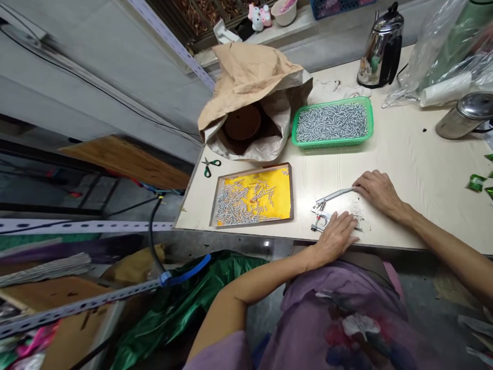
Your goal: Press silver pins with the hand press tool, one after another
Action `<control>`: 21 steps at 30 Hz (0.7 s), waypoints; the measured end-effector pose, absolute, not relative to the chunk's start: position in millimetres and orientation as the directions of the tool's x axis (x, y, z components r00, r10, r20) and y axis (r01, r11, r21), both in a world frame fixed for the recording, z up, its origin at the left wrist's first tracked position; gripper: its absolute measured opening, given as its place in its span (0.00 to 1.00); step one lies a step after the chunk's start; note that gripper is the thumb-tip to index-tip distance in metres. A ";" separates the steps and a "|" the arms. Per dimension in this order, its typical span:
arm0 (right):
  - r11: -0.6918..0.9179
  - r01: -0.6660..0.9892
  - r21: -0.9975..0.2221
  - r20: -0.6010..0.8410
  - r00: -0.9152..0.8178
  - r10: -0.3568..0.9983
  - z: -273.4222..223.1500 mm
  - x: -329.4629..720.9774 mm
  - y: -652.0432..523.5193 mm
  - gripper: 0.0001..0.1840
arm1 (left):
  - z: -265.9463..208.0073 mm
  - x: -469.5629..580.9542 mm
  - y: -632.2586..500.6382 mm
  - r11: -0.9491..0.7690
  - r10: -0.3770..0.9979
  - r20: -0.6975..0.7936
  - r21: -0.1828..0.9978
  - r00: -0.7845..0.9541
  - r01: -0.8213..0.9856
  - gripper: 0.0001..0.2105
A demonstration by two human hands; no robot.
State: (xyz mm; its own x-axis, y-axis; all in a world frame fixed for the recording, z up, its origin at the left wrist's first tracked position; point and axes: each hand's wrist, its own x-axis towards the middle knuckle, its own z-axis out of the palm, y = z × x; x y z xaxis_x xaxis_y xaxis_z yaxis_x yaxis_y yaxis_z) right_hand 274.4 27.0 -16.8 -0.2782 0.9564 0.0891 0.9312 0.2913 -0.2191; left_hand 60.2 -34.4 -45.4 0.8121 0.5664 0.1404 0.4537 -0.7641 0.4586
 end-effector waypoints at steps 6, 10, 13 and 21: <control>0.506 0.847 -0.165 0.087 -0.498 0.863 13.9 219.6 34.4 0.14 | -38.9 60.8 -30.9 -0.761 0.550 0.122 0.482 0.826 0.435 0.22; 0.753 0.625 -0.207 0.009 -0.768 0.640 14.9 173.3 23.6 0.08 | -36.9 35.5 -43.7 -0.843 0.419 0.224 0.456 0.880 0.285 0.16; 0.801 0.571 -0.182 0.022 -0.812 0.583 0.2 156.4 23.2 0.08 | -27.8 -1.7 -43.3 -0.871 0.427 0.299 0.390 0.853 0.299 0.13; 0.728 0.529 -0.435 0.375 -0.629 0.681 11.6 166.4 39.5 0.14 | -2.4 -78.3 60.0 -0.314 0.931 0.265 0.221 0.253 0.923 0.10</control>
State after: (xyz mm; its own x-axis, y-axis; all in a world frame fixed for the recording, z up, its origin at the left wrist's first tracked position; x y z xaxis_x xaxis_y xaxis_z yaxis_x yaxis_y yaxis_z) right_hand 166.4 39.5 11.6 -0.6293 0.6809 0.3747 0.5294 0.7285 -0.4348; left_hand -78.3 60.0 -2.4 0.2528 0.9305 0.2650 0.9233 -0.3139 0.2212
